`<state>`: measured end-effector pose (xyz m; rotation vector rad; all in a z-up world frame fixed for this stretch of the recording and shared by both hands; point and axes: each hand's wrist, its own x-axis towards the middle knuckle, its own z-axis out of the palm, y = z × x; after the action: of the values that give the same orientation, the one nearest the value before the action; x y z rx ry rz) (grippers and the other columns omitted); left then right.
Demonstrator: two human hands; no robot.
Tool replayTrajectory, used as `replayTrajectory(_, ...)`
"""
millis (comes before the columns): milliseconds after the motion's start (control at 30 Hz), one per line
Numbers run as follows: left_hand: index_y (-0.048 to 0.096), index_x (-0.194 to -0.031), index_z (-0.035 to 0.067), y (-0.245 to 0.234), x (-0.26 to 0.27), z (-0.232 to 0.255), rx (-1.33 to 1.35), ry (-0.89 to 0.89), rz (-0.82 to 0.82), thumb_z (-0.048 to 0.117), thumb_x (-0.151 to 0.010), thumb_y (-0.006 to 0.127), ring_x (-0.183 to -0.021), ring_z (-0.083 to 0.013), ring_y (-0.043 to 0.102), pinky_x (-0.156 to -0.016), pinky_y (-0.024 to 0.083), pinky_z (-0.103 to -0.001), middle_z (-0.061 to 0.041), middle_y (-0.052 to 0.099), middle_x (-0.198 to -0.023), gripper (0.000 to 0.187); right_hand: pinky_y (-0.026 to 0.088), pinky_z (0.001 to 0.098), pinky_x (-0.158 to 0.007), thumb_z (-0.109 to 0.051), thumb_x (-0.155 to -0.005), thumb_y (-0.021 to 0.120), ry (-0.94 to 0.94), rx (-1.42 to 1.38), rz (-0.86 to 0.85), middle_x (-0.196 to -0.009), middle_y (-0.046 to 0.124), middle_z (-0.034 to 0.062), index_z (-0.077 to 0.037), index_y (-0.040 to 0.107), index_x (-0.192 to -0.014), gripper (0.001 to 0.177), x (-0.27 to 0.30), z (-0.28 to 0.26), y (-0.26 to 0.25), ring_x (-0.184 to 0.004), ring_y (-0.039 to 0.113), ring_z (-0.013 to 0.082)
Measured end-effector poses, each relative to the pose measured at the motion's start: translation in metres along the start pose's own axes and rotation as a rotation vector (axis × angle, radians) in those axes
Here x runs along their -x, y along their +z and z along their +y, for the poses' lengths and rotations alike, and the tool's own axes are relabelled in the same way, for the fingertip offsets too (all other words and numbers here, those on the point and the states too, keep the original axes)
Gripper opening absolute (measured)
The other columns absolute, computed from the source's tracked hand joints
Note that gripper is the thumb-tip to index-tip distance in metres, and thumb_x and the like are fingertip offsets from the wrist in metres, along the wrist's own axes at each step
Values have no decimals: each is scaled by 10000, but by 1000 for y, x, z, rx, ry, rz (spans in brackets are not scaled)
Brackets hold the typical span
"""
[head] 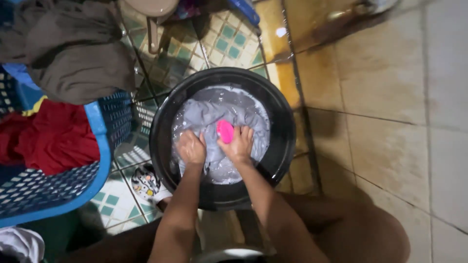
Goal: Wash clothes by hand in a bucket with soap and a brush.
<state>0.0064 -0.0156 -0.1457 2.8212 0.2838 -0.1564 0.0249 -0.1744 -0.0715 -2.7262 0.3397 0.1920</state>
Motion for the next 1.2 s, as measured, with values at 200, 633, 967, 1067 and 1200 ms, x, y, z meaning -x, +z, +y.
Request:
replayTrajectory(200,590,-1155,-101,-14,0,2,126,-51,175,403,-810,746,-892,-467,637,-827,493,-530,-305,663,-1005,630,468,541,-915,-446,-612,863,-22,20,39,-1140,560,192,-32,637,-1042,638,-1,2,4,-1128,503,411)
replayTrajectory(633,722,-1156,84,-45,-41,12,532,-342,134,260,-937,748,-1009,-431,660,-894,518,-500,-208,703,-1058,282,468,520,-952,-421,-637,850,-30,-25,98,-1100,559,197,-4,640,-1081,643,7,2,0,-1102,512,406)
replayTrajectory(967,790,-906,66,-106,-46,26,420,87,227,123,-886,746,-845,-357,686,-770,549,-448,-140,732,-907,75,468,501,-964,-412,-668,856,-26,-78,49,-1147,565,184,-19,649,-1095,616,6,7,-8,-1130,512,400)
replayTrajectory(1067,790,-985,105,-79,-31,29,516,164,84,133,-925,681,-966,-337,693,-888,561,-433,-124,743,-1012,127,471,487,-976,-403,-685,857,-41,-165,62,-1151,587,190,-32,667,-1115,599,6,27,3,-1130,528,402)
replayTrajectory(1200,648,-1346,47,-83,-10,46,-38,358,43,433,-819,664,-1308,-458,459,-1030,314,-659,-266,509,-1442,653,529,463,-939,-426,-737,823,184,-372,-19,-1068,710,182,-71,731,-1096,513,-2,38,0,-1050,666,383)
